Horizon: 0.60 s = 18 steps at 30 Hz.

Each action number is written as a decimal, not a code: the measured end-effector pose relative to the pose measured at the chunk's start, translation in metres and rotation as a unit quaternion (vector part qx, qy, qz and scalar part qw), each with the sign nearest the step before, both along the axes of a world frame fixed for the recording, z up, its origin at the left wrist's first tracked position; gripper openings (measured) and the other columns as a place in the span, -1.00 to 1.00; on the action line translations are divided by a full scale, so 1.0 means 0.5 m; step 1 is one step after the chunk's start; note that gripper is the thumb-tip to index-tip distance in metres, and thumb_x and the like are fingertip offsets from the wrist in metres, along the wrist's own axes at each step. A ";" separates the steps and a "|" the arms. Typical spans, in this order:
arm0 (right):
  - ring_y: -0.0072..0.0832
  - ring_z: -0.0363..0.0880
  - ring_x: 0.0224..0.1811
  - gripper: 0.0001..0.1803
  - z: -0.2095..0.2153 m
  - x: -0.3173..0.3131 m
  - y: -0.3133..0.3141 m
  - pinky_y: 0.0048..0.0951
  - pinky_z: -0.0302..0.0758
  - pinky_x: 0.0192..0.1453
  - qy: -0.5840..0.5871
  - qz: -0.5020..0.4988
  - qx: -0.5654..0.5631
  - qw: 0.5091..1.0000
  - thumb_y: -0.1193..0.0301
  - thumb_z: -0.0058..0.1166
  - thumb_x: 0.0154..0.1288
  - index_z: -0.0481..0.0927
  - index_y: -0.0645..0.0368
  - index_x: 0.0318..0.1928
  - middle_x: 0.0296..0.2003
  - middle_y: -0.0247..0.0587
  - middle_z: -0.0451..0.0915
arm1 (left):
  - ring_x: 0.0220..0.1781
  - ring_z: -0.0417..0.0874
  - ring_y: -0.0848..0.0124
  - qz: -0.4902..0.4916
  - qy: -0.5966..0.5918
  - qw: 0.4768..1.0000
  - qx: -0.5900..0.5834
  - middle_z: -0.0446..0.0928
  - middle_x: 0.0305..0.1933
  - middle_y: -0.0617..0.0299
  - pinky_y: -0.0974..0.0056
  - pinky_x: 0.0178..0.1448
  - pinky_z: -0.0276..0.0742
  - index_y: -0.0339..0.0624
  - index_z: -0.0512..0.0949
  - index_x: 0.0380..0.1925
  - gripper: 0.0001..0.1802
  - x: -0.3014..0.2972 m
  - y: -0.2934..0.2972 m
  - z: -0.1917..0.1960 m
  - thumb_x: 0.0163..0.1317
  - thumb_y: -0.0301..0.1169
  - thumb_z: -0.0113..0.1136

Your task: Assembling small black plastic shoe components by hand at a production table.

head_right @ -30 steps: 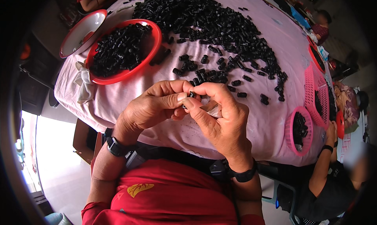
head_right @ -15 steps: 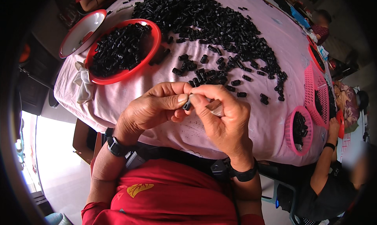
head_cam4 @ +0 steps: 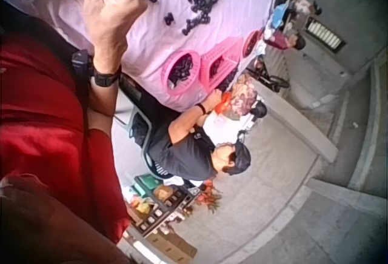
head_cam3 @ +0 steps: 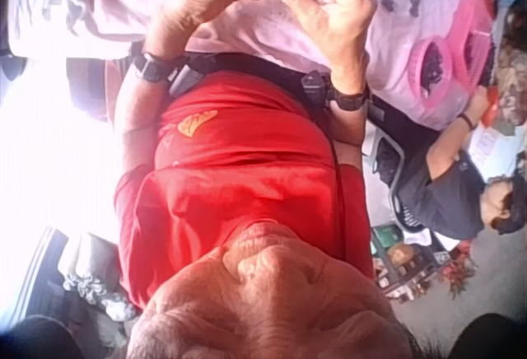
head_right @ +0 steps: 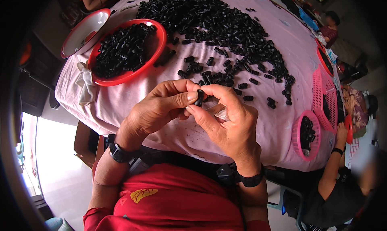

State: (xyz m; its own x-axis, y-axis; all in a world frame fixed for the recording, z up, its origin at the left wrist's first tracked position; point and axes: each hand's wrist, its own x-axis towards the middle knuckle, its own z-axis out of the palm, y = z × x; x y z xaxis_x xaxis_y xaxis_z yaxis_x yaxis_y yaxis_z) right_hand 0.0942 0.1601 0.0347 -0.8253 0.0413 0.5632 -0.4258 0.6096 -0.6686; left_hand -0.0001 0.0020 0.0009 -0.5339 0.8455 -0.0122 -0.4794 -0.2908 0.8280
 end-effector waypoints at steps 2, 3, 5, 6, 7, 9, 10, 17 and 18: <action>-0.80 0.54 -0.54 -0.67 -0.001 0.001 0.006 -0.75 0.41 -0.51 -0.013 0.002 -0.009 1.000 0.50 0.30 0.17 0.55 0.28 -0.05 -0.44 -0.31 0.65 | -0.39 0.53 0.63 0.003 -0.013 1.000 -0.009 0.55 -0.34 0.40 0.51 -0.30 0.43 -0.21 0.56 -0.14 -0.77 -0.001 -0.003 0.003 0.35 -0.28 0.15; -0.85 0.42 -0.59 -0.69 -0.001 0.003 0.009 -0.76 0.30 -0.54 -0.046 -0.003 -0.046 0.998 0.48 0.29 0.19 0.56 0.27 -0.07 -0.55 -0.41 0.55 | -0.39 0.53 0.63 0.003 -0.013 1.000 -0.008 0.55 -0.34 0.40 0.51 -0.30 0.43 -0.21 0.56 -0.14 -0.77 -0.001 -0.005 0.009 0.35 -0.28 0.15; -0.90 0.12 -0.66 -0.71 -0.014 -0.003 0.011 -0.73 0.03 -0.58 -0.059 -0.006 -0.124 0.990 0.44 0.28 0.22 0.58 0.29 -0.08 -0.75 -0.62 0.25 | -0.40 0.55 0.59 0.009 -0.037 0.999 0.003 0.58 -0.34 0.36 0.49 -0.28 0.46 -0.20 0.56 -0.16 -0.77 0.001 -0.008 0.024 0.36 -0.28 0.13; -0.90 0.12 -0.66 -0.71 -0.015 -0.005 0.013 -0.73 0.03 -0.58 -0.057 -0.005 -0.124 0.991 0.44 0.28 0.22 0.58 0.29 -0.08 -0.75 -0.62 0.25 | -0.40 0.55 0.59 0.010 -0.035 0.999 0.004 0.58 -0.34 0.36 0.49 -0.28 0.46 -0.20 0.56 -0.16 -0.77 0.002 -0.010 0.029 0.36 -0.28 0.13; -0.91 0.14 -0.65 -0.70 -0.015 -0.006 0.015 -0.73 0.07 -0.56 -0.056 0.018 -0.141 0.988 0.43 0.26 0.24 0.58 0.31 -0.06 -0.74 -0.63 0.26 | -0.39 0.55 0.58 0.013 -0.029 0.999 0.000 0.59 -0.33 0.33 0.49 -0.28 0.47 -0.21 0.56 -0.16 -0.77 0.002 -0.012 0.032 0.36 -0.28 0.13; -0.91 0.16 -0.64 -0.69 -0.011 -0.004 0.019 -0.73 0.10 -0.54 -0.055 0.041 -0.157 0.985 0.42 0.24 0.26 0.57 0.33 -0.05 -0.73 -0.64 0.26 | -0.39 0.56 0.56 0.016 -0.024 1.000 -0.002 0.61 -0.32 0.31 0.48 -0.27 0.47 -0.21 0.56 -0.16 -0.77 0.001 -0.014 0.035 0.37 -0.28 0.12; -0.90 0.19 -0.61 -0.69 -0.007 0.002 0.019 -0.74 0.14 -0.50 -0.086 0.042 -0.189 0.977 0.40 0.20 0.29 0.57 0.34 -0.03 -0.70 -0.62 0.33 | -0.39 0.56 0.57 0.016 -0.016 1.000 -0.002 0.62 -0.31 0.29 0.48 -0.27 0.47 -0.21 0.56 -0.16 -0.76 0.000 -0.013 0.036 0.36 -0.27 0.13; -0.74 0.49 -0.40 -0.68 -0.001 0.002 0.004 -0.69 0.39 -0.28 -0.122 0.063 -0.245 0.960 0.33 0.10 0.37 0.56 0.35 -0.03 -0.44 -0.32 0.66 | -0.39 0.52 0.63 0.073 0.114 0.989 -0.056 0.60 -0.37 0.33 0.51 -0.29 0.41 -0.19 0.59 -0.27 -0.73 0.011 -0.011 0.044 0.27 -0.20 0.26; -0.72 0.53 -0.38 -0.69 -0.002 0.003 -0.001 -0.68 0.41 -0.27 -0.118 0.059 -0.249 0.959 0.33 0.11 0.37 0.56 0.34 -0.03 -0.43 -0.30 0.66 | -0.39 0.51 0.64 0.084 0.142 0.983 -0.078 0.59 -0.39 0.36 0.51 -0.30 0.40 -0.18 0.60 -0.30 -0.73 0.012 -0.011 0.045 0.25 -0.20 0.28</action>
State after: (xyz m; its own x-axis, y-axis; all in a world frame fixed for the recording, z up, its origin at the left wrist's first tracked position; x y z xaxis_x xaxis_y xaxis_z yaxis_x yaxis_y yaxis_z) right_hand 0.0955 0.1597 0.0338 -0.9425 0.1566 0.2952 -0.2735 0.1461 -0.9507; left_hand 0.0060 -0.0037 0.0234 -0.6662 0.7449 0.0354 -0.1786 -0.2055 0.9622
